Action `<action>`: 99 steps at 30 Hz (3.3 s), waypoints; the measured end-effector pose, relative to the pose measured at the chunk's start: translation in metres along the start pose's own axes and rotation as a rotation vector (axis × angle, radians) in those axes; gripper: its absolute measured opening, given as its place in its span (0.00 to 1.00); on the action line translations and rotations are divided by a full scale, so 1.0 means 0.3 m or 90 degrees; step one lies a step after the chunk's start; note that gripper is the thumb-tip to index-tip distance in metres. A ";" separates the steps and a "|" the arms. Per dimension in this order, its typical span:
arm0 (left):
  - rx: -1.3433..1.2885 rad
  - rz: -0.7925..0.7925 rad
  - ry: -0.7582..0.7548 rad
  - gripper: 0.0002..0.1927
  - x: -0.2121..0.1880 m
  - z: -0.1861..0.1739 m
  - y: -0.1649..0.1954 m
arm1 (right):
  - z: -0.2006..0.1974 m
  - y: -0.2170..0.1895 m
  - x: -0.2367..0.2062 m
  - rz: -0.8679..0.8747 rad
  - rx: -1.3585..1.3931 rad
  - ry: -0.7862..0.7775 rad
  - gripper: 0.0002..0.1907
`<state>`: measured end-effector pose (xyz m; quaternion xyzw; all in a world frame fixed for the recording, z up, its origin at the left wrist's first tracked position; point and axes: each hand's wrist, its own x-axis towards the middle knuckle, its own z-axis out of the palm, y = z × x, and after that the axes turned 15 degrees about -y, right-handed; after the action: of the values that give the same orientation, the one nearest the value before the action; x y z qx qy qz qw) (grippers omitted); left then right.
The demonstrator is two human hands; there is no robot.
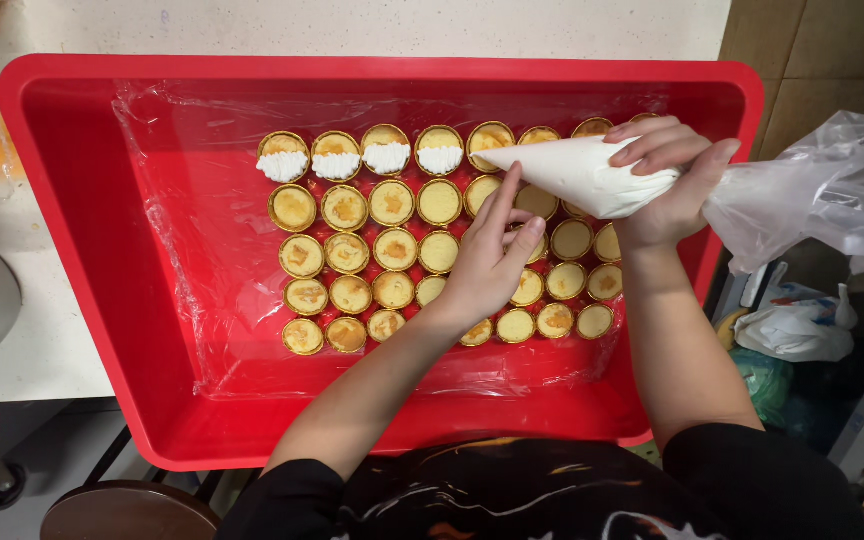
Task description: The person fits a plastic piping bag, scoops whipped cream from a metal bowl into the bag using a spatula, and pipes dollops of cream onto rows of small baked tart shells arranged in a red tray, working across the tray one tart at a time.
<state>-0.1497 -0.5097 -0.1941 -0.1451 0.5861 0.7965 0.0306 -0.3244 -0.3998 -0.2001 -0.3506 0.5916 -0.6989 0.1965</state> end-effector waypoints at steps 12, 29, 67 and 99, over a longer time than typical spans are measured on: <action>-0.026 -0.077 -0.016 0.38 -0.008 0.004 0.030 | -0.005 -0.008 0.004 0.015 -0.005 0.014 0.32; -0.021 -0.024 -0.014 0.38 -0.004 0.023 0.026 | -0.012 -0.026 0.006 0.040 -0.005 0.030 0.32; 0.011 -0.027 -0.038 0.40 0.028 0.050 0.037 | -0.044 -0.017 0.012 0.045 -0.001 0.088 0.31; 0.043 -0.007 -0.061 0.42 0.051 0.078 0.017 | -0.091 -0.009 0.025 0.065 0.033 0.108 0.32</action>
<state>-0.1700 -0.4911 -0.1872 -0.1089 0.6094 0.7824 0.0682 -0.3488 -0.3855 -0.1972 -0.2547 0.6050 -0.7301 0.1897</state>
